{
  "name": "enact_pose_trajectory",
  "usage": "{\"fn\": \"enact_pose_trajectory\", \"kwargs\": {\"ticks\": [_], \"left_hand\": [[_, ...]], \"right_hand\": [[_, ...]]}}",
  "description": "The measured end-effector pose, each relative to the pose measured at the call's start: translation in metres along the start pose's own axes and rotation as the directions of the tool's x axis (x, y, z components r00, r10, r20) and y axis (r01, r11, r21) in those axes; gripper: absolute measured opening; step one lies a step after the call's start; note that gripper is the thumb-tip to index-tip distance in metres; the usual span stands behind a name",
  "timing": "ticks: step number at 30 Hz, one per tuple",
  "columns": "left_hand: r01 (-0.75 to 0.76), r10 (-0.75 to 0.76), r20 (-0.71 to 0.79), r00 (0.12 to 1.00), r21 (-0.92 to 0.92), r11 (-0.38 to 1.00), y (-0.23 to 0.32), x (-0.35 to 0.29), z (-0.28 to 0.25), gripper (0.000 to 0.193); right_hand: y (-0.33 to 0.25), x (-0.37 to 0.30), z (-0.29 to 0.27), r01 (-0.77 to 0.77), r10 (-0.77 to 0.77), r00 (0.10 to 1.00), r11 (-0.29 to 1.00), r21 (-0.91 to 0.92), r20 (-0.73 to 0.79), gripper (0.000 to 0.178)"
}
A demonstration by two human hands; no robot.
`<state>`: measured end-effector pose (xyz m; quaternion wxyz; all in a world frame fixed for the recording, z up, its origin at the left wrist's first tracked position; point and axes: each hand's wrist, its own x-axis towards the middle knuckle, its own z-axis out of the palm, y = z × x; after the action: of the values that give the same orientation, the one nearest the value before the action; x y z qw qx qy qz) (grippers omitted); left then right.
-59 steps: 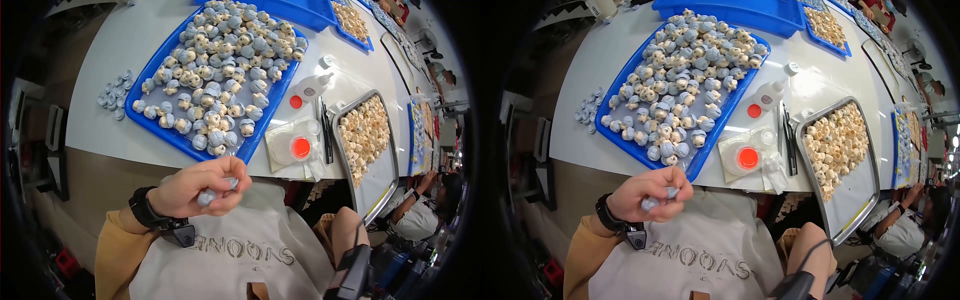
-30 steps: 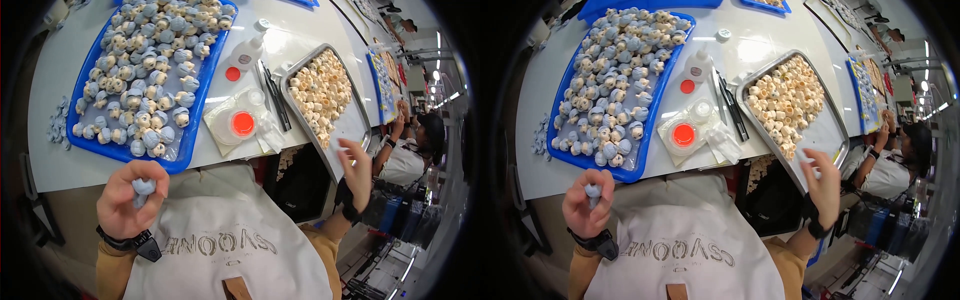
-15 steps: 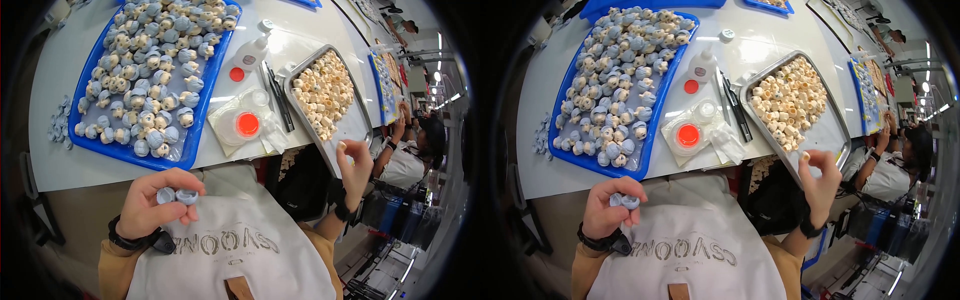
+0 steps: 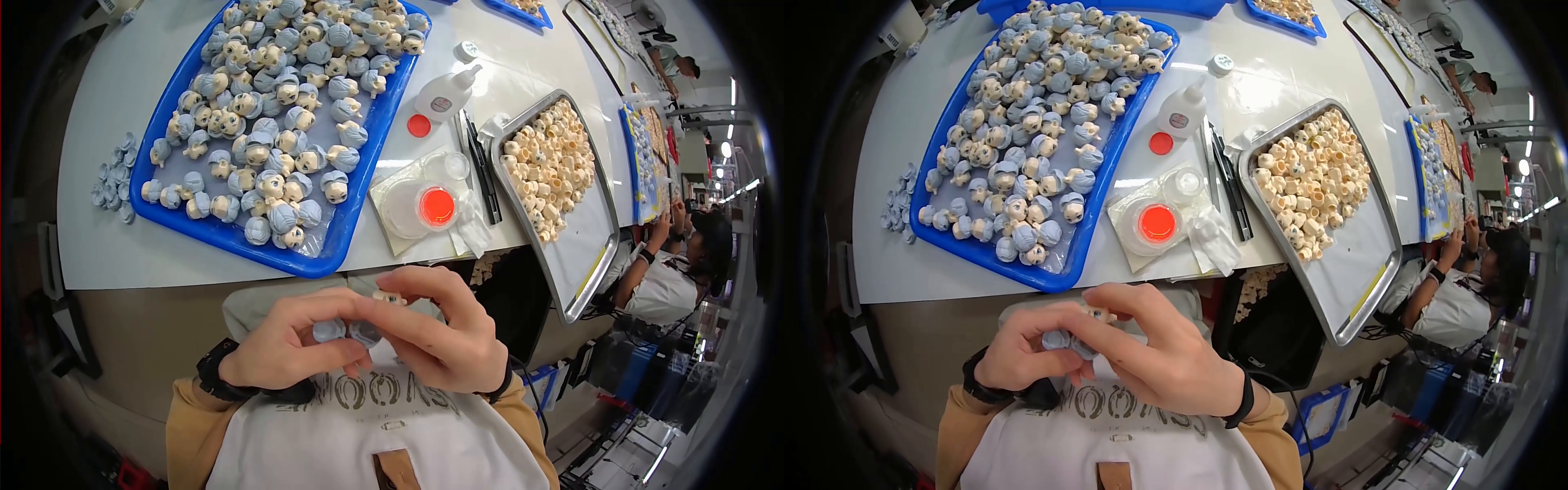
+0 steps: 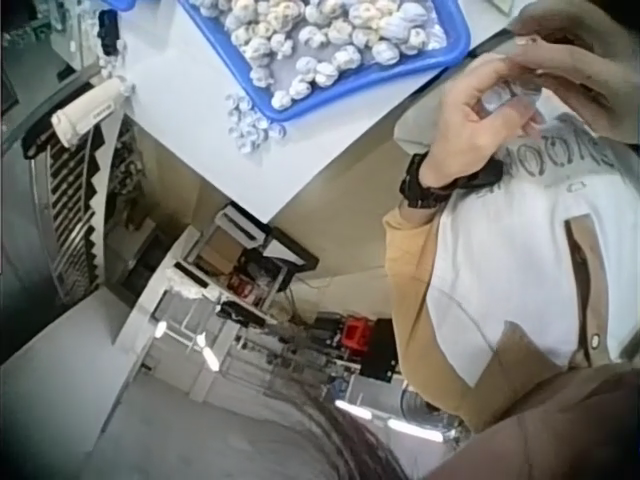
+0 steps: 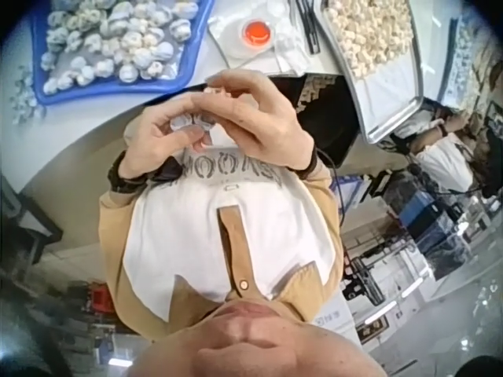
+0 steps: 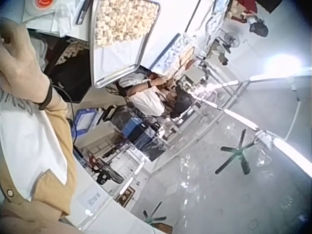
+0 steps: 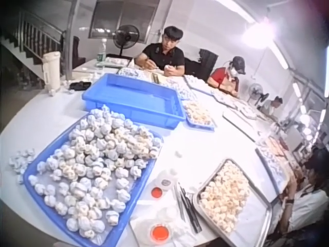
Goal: Assembling small plastic toy figurines by applying adhesive and joining components together.
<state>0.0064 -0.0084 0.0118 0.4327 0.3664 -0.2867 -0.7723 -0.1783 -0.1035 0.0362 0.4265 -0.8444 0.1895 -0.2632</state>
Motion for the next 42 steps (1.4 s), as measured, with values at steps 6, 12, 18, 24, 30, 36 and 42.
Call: {"fn": "enact_pose_trajectory", "kwargs": {"ticks": [6,12,18,24,30,36,42], "left_hand": [[-0.08,0.079,-0.025,0.997,-0.032,0.996,-0.006,-0.003,-0.002,0.029],[-0.104,0.105,-0.025,0.994,0.052,0.993,-0.008,-0.003,-0.002,0.03],[-0.061,0.056,-0.053,0.997,-0.1,0.993,-0.01,-0.003,-0.001,0.04],[-0.16,0.13,-0.19,0.973,-0.151,0.976,-0.015,-0.005,-0.006,0.041],[-0.255,0.228,-0.23,0.946,-0.096,0.962,-0.017,-0.009,-0.01,0.031],[-0.321,0.269,-0.26,0.928,-0.184,0.929,-0.018,-0.008,-0.009,0.034],[-0.366,0.296,-0.286,0.911,-0.23,0.902,-0.019,-0.004,-0.006,0.038]], "right_hand": [[0.014,-0.011,0.006,0.105,-0.107,0.992,0.994,-0.039,-0.066,0.047],[0.006,-0.005,0.005,-0.017,0.014,0.992,1.0,-0.021,-0.123,0.041],[0.01,-0.003,-0.006,-0.008,0.003,0.998,0.997,-0.083,-0.069,0.04],[0.003,0.027,-0.047,-0.184,0.079,0.931,0.945,-0.271,-0.356,0.036],[0.021,0.045,-0.055,-0.047,0.014,0.997,0.873,-0.486,-0.071,0.028],[0.023,0.048,-0.053,-0.04,0.024,0.999,0.85,-0.526,-0.036,0.026],[0.022,0.048,-0.056,-0.026,0.022,1.0,0.846,-0.533,-0.013,0.023]]}}
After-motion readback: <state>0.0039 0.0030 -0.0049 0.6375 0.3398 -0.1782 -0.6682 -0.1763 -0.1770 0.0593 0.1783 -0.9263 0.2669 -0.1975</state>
